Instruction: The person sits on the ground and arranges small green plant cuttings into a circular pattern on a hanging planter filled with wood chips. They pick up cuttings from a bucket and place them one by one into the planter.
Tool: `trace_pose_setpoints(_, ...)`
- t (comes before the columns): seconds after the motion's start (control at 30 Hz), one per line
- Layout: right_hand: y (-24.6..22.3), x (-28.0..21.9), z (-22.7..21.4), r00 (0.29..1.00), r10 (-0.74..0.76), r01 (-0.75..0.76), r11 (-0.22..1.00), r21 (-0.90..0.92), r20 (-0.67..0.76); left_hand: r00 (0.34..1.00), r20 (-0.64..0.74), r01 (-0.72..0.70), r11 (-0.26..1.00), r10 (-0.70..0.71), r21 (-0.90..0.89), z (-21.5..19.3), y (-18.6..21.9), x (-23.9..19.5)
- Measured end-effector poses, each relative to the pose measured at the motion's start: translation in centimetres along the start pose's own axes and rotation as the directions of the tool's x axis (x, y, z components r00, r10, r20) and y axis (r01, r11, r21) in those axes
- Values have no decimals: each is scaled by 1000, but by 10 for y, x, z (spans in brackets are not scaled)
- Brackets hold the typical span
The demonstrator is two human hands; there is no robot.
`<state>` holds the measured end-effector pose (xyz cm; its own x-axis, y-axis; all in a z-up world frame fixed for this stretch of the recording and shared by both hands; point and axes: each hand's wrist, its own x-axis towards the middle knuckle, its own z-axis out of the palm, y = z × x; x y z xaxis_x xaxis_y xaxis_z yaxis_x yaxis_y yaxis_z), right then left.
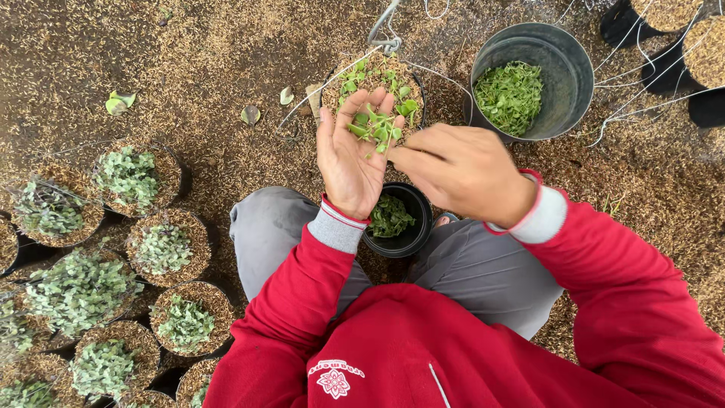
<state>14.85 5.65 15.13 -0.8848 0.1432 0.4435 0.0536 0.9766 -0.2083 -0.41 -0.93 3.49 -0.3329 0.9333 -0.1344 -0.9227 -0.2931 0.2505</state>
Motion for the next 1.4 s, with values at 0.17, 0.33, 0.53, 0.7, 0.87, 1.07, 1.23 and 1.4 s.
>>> trace_pose_setpoints(0.17, 5, 7, 19, 994, 78, -65, 986, -153, 82, 998, 66, 4, 1000, -2, -26, 3, 0, -2)
trace_pose_setpoints(0.33, 6, 6, 24, 990, 133, -130, 990, -60, 54, 997, 36, 70, 997, -69, -25, -2, 1, -4)
trace_pose_setpoints(0.53, 6, 12, 19, 973, 199, -171, 961, 216, -117, 1000, -10, 23, 1000, -23, -9, -6, 1, -1)
trace_pose_setpoints(0.7, 14, 12, 16, 920, 366, -304, 894, 329, -144, 999, -50, -16, 999, 14, -45, -8, 6, 0)
trace_pose_setpoints(0.87, 21, 6, 19, 903, 409, -372, 898, 236, -131, 999, -52, 0, 998, -4, -69, -6, 6, 0)
trace_pose_setpoints(1.07, 38, -2, 29, 941, 332, -333, 943, -1, -65, 998, -49, -27, 999, 25, -46, -10, 7, 0)
trace_pose_setpoints(1.23, 48, -9, 36, 944, 322, -307, 938, -164, 77, 999, -3, -46, 997, 46, -56, -14, 9, 2)
trace_pose_setpoints(1.4, 54, -7, 41, 944, 310, -283, 936, -207, 109, 999, -3, -46, 998, 46, -46, -16, 9, 1)
